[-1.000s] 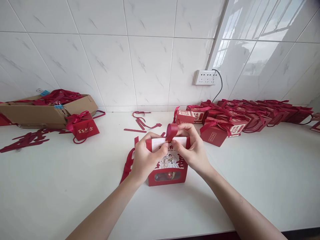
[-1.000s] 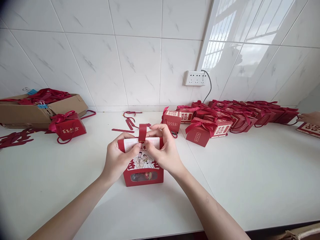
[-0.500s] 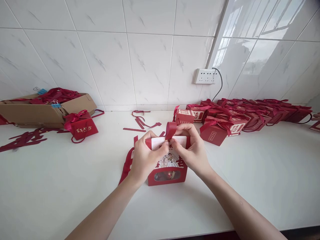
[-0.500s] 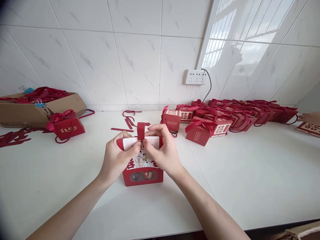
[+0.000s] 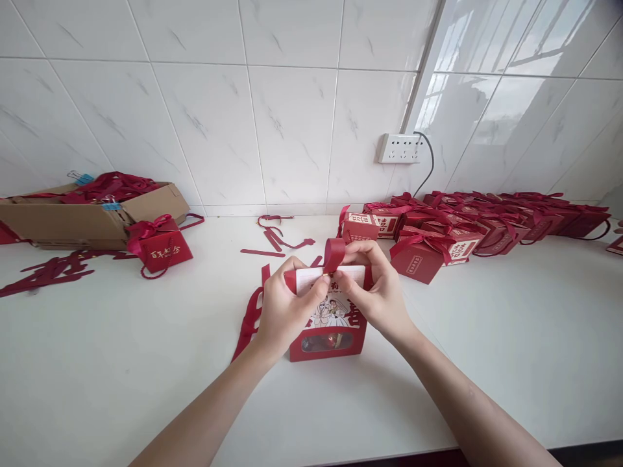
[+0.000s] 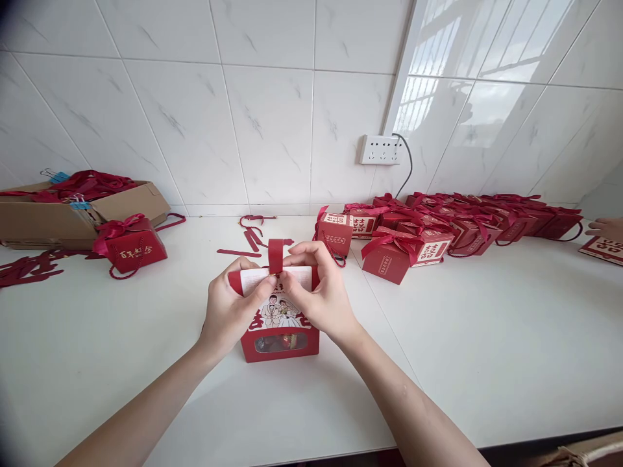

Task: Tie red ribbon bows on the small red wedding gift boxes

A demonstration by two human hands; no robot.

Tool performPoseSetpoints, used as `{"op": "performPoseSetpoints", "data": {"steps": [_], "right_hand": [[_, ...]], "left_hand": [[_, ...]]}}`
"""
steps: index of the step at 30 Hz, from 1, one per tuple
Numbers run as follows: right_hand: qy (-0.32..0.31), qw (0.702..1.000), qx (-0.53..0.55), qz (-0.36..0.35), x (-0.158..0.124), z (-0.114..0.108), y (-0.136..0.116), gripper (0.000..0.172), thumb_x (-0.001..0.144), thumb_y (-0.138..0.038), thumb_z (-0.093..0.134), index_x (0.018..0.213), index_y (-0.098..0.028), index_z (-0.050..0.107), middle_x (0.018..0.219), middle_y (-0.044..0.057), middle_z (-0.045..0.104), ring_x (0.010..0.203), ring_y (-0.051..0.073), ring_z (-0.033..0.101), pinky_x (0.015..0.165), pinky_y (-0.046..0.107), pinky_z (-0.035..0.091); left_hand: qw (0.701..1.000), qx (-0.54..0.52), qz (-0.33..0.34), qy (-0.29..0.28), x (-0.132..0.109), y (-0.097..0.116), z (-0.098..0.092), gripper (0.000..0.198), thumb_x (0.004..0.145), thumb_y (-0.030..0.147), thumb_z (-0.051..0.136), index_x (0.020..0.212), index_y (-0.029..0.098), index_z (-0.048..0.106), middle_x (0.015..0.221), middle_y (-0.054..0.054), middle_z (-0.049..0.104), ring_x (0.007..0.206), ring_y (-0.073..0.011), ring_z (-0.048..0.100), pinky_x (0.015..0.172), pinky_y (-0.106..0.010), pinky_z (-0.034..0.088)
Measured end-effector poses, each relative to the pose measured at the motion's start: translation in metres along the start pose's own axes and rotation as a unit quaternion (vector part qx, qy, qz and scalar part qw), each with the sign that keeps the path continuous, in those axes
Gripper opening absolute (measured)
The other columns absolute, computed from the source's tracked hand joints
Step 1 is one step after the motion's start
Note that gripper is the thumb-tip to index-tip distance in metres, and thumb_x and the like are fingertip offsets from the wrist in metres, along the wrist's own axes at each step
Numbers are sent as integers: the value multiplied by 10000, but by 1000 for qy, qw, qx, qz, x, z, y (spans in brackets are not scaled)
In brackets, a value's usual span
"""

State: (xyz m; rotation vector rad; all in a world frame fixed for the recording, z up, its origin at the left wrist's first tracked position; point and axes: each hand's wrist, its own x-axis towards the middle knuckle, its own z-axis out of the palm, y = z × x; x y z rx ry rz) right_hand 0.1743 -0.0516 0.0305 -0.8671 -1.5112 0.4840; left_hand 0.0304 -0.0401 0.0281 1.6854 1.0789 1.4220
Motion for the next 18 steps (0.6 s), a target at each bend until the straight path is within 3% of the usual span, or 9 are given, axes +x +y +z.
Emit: {"op": "performPoseSetpoints", "data": {"steps": [5, 12, 18], "right_hand": [[-6, 1000, -11, -23, 0, -1, 1, 293, 743, -115, 601, 976, -248, 484, 868, -16, 636, 811, 138, 629, 682, 261, 513], [-12, 1000, 3, -26, 0, -1, 3, 303, 757, -154, 636, 993, -251, 472, 870, -16, 632, 828, 138, 631, 708, 266, 526], [-15, 999, 20, 30, -1, 0, 1, 327, 764, -263, 672, 1008, -257, 455, 842, -9, 649, 746, 149, 646, 573, 254, 525]], "left_hand": [[1000, -2, -3, -3, 1, -1, 0, 297, 735, 377, 659, 646, 194, 444, 504, 65, 474, 473, -64, 415, 443, -163, 355], [998, -50, 14, -33, 1, -4, -2, 272, 775, 357, 621, 654, 196, 438, 498, 69, 422, 458, -64, 379, 437, -173, 333], [997, -62, 17, -32, 0, -4, -3, 278, 791, 362, 598, 639, 191, 441, 506, 64, 406, 466, -65, 368, 444, -177, 325]]}}
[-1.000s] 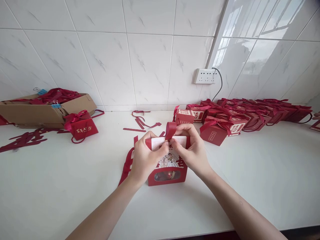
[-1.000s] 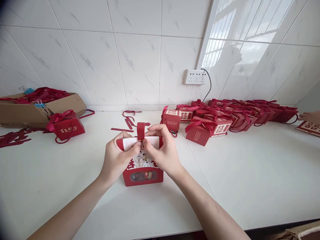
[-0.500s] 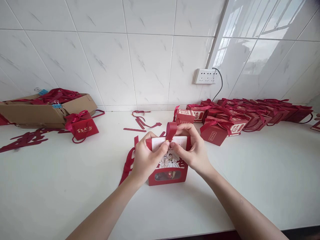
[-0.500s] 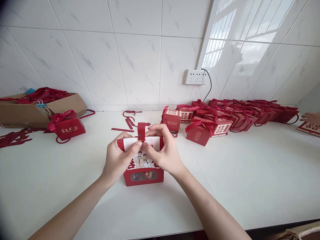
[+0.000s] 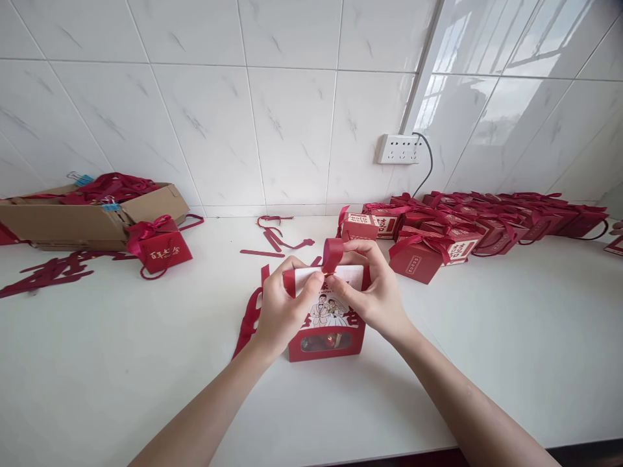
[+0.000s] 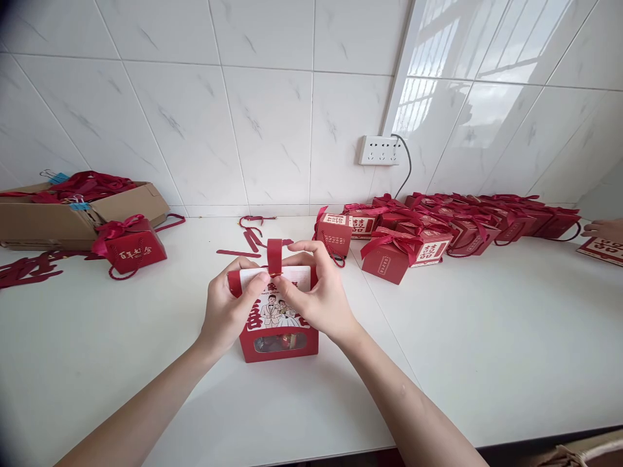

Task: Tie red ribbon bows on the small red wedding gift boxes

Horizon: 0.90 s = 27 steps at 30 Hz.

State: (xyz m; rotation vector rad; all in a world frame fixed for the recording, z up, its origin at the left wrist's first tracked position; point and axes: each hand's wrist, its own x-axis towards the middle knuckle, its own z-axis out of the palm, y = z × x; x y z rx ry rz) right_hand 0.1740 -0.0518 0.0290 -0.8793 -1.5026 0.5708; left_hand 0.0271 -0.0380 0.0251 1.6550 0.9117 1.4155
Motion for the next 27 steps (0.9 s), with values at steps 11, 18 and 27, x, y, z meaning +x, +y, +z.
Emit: {"op": "performPoseSetpoints", "data": {"steps": [11, 18, 27], "right_hand": [[-4, 1000, 1, 15, 1, -1, -2, 327, 758, -268, 672, 1015, -256, 470, 848, 3, 669, 765, 165, 658, 593, 271, 532], [-10, 1000, 3, 6, 3, -3, -3, 287, 759, -198, 642, 965, -253, 449, 820, -13, 635, 728, 138, 631, 532, 224, 498], [-2, 1000, -19, -12, 2, -3, 0, 252, 763, -216, 645, 922, -250, 452, 830, -1, 625, 771, 156, 620, 605, 264, 513]], "left_hand": [[998, 44, -23, 28, 0, 0, 2, 274, 748, 392, 639, 654, 196, 472, 515, 60, 444, 467, -72, 390, 437, -180, 338], [999, 29, -34, 21, 0, 0, 3, 295, 758, 391, 637, 635, 195, 453, 502, 69, 402, 465, -61, 351, 421, -168, 313], [999, 9, -33, 10, 1, 1, 2, 280, 751, 386, 648, 644, 196, 473, 496, 66, 440, 450, -61, 384, 417, -170, 339]]}}
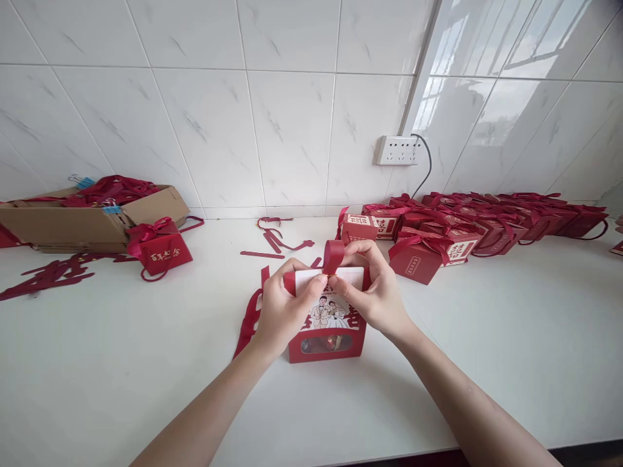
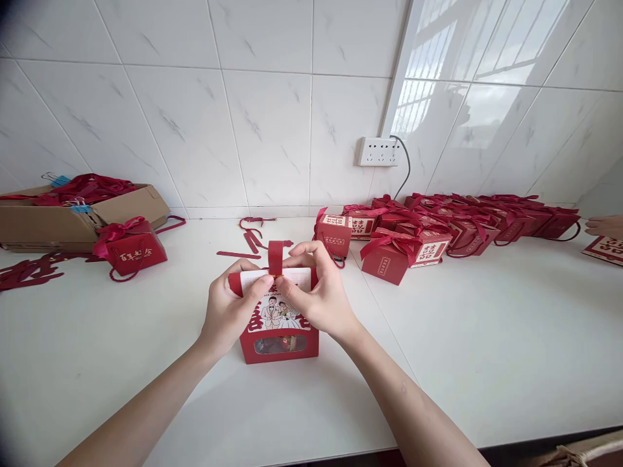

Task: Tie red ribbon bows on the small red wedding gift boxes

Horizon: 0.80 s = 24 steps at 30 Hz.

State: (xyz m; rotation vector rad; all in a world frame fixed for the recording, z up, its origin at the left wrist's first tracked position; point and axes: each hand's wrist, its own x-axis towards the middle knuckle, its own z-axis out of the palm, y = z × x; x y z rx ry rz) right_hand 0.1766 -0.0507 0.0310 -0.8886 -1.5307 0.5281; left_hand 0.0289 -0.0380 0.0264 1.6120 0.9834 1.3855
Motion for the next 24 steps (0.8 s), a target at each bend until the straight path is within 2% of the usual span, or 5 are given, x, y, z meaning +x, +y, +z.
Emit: {"op": "performPoseSetpoints", "data": {"steps": [3, 7, 10, 17, 24], "right_hand": [[-1, 1000, 7, -16, -1, -1, 2, 267, 764, -213, 647, 958, -251, 468, 851, 0, 637, 826, 165, 629, 698, 294, 522], [-13, 1000, 25, -12, 0, -3, 1, 165, 821, -311, 596, 955, -236, 536, 919, 25, 653, 890, 182, 634, 764, 321, 519], [-9, 999, 31, 7, 1, -3, -1, 167, 845, -365, 573, 935, -226, 594, 913, 30, 678, 874, 185, 646, 752, 317, 527], [52, 998, -34, -10, -1, 5, -6, 80, 811, -288, 626, 865, -234, 652, 845, 3, 706, 757, 168, 661, 681, 304, 548], [65, 997, -31, -19, 1, 6, -7, 37, 817, -253, 614, 825, -237, 646, 819, -3, 705, 760, 165, 664, 684, 302, 557]], "left_hand": [[1000, -3, 7, -9, -1, 1, 0, 237, 733, 358, 666, 680, 199, 498, 519, 55, 518, 444, -69, 444, 422, -179, 370], [1000, -4, 0, -9, -1, 1, 0, 236, 708, 368, 693, 724, 198, 531, 573, 32, 590, 479, -93, 517, 452, -198, 422], [1000, -6, -10, -11, 0, 2, 0, 253, 688, 371, 713, 718, 198, 530, 550, 39, 578, 464, -92, 509, 439, -197, 411], [997, -27, -61, -47, 6, 11, -5, 285, 667, 319, 724, 603, 186, 480, 507, 43, 514, 451, -80, 456, 430, -197, 359], [993, -42, -97, -61, 7, 9, -6, 234, 656, 343, 733, 660, 185, 561, 581, 12, 583, 539, -124, 551, 487, -225, 423]]}}
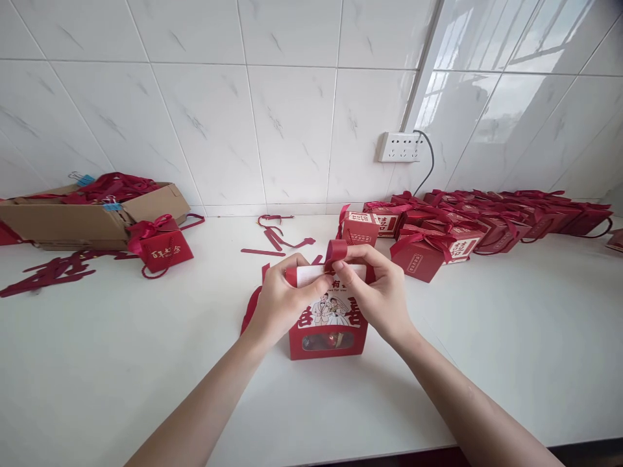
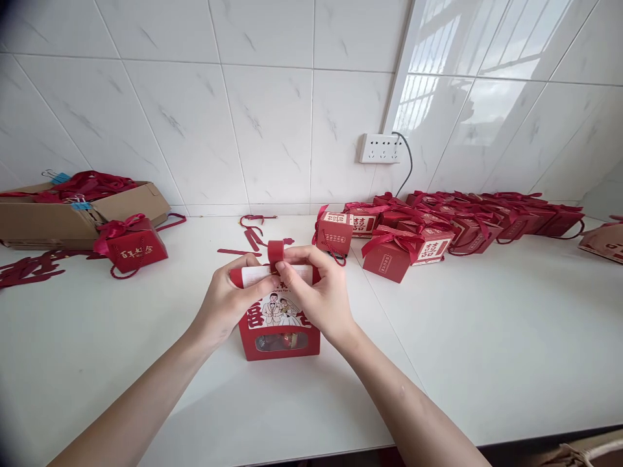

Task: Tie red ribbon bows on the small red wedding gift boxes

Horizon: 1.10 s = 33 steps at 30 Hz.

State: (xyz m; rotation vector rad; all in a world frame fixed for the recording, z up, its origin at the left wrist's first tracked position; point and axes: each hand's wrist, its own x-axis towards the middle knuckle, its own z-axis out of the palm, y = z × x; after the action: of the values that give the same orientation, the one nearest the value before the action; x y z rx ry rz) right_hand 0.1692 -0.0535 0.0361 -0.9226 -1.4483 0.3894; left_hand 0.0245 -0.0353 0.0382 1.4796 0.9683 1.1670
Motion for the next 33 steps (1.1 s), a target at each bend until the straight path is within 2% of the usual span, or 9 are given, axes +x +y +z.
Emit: {"op": "performPoseSetpoints", "data": {"steps": [3, 8, 12, 20, 27, 33], "right_hand": [[-4, 1000, 14, 9, 0, 0, 0, 45, 818, -262, 614, 797, -232, 640, 791, -4, 699, 742, 161, 659, 667, 291, 551], [-14, 999, 34, 21, 0, 0, 1, 57, 817, -268, 618, 784, -227, 638, 777, -8, 692, 727, 153, 653, 656, 279, 541], [-17, 999, 39, 18, -1, -1, 1, 45, 819, -259, 616, 799, -228, 642, 799, -7, 695, 753, 152, 652, 689, 282, 539], [-15, 999, 46, 22, 1, 0, 0, 60, 813, -257, 614, 771, -219, 632, 776, -9, 691, 723, 146, 649, 658, 267, 530], [19, 998, 21, 49, 0, 3, -3, 83, 787, -252, 623, 719, -205, 614, 698, -16, 675, 643, 132, 629, 586, 239, 507], [16, 998, 26, 47, -1, 3, -3, 87, 790, -244, 614, 710, -210, 612, 698, -18, 673, 639, 128, 622, 576, 232, 496]], "left_hand": [[999, 21, 19, 21, -2, -4, 1, 208, 691, 352, 717, 733, 195, 587, 612, 18, 603, 548, -113, 551, 503, -213, 432], [998, 18, 64, -4, -2, -8, 1, 215, 701, 372, 720, 803, 200, 640, 685, 5, 638, 602, -109, 573, 535, -198, 450], [997, 32, 64, 19, -1, -8, 1, 225, 709, 385, 717, 824, 204, 650, 759, -11, 668, 680, -129, 602, 578, -206, 469], [1000, -9, 18, -18, 0, -4, 1, 227, 702, 385, 717, 792, 190, 642, 683, -16, 633, 628, -136, 579, 538, -225, 450], [999, 24, 21, 29, -3, -5, 5, 290, 692, 395, 727, 657, 186, 529, 523, 60, 517, 480, -58, 450, 435, -160, 350], [998, 21, 50, 32, -4, -5, 7, 362, 712, 388, 707, 578, 176, 446, 472, 74, 439, 441, -45, 390, 410, -158, 317]]}}
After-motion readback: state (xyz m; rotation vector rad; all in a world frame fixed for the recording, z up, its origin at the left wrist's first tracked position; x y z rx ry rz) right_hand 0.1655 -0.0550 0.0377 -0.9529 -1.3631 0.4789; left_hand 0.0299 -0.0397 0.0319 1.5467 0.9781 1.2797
